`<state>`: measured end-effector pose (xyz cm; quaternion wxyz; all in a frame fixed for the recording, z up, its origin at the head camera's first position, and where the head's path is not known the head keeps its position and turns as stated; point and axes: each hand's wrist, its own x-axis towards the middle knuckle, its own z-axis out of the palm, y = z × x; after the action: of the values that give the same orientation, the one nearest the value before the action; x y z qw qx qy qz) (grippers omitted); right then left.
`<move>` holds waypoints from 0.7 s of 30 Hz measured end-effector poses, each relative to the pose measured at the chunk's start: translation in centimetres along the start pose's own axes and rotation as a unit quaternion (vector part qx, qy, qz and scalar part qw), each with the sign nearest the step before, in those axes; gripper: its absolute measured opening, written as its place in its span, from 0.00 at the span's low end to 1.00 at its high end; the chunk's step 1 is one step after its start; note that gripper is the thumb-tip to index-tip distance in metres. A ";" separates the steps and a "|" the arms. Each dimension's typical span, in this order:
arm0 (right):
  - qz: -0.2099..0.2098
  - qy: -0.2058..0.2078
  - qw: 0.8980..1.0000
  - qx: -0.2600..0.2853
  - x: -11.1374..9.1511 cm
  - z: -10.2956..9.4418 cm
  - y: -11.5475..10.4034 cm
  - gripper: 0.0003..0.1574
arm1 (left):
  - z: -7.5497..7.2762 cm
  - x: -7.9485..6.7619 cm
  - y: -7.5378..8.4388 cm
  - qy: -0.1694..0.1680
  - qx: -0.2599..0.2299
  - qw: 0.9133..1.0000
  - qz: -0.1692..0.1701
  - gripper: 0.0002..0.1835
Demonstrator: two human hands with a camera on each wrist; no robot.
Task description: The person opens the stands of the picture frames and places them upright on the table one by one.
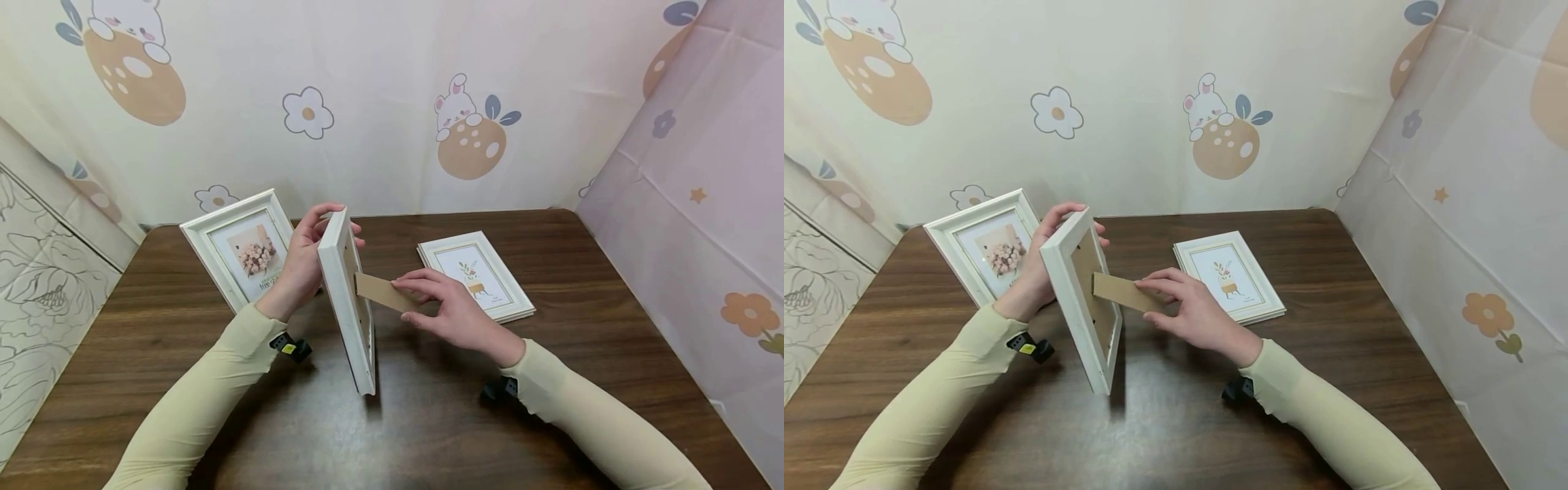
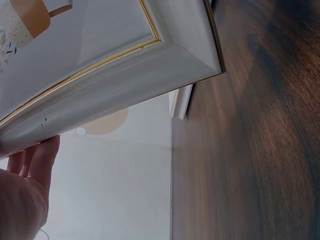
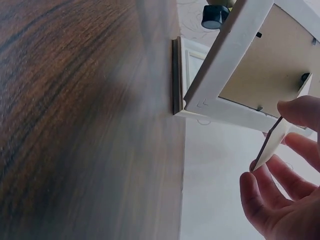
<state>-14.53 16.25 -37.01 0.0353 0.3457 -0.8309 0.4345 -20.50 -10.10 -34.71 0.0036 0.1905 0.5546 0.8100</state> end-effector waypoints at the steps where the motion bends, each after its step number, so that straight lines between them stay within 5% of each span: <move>1: 0.000 0.001 1.000 0.000 0.0 0.0 0.1 0.31 | 0.0 0.0 0.0 0.001 -0.002 1.000 0.001 0.17; 10: 0.009 0.015 1.000 0.018 -0.8 -0.7 0.9 0.31 | 0.0 -0.1 0.3 0.001 -0.009 1.000 0.014 0.15; 21: 0.022 0.040 0.998 0.035 -1.9 -2.2 1.8 0.28 | -0.5 -0.3 1.6 0.018 0.042 0.999 0.010 0.13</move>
<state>-14.71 19.59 -37.55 0.0470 0.3104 -0.8206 0.4775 -20.08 -11.21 -33.54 -0.0222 0.1813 0.5860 0.7895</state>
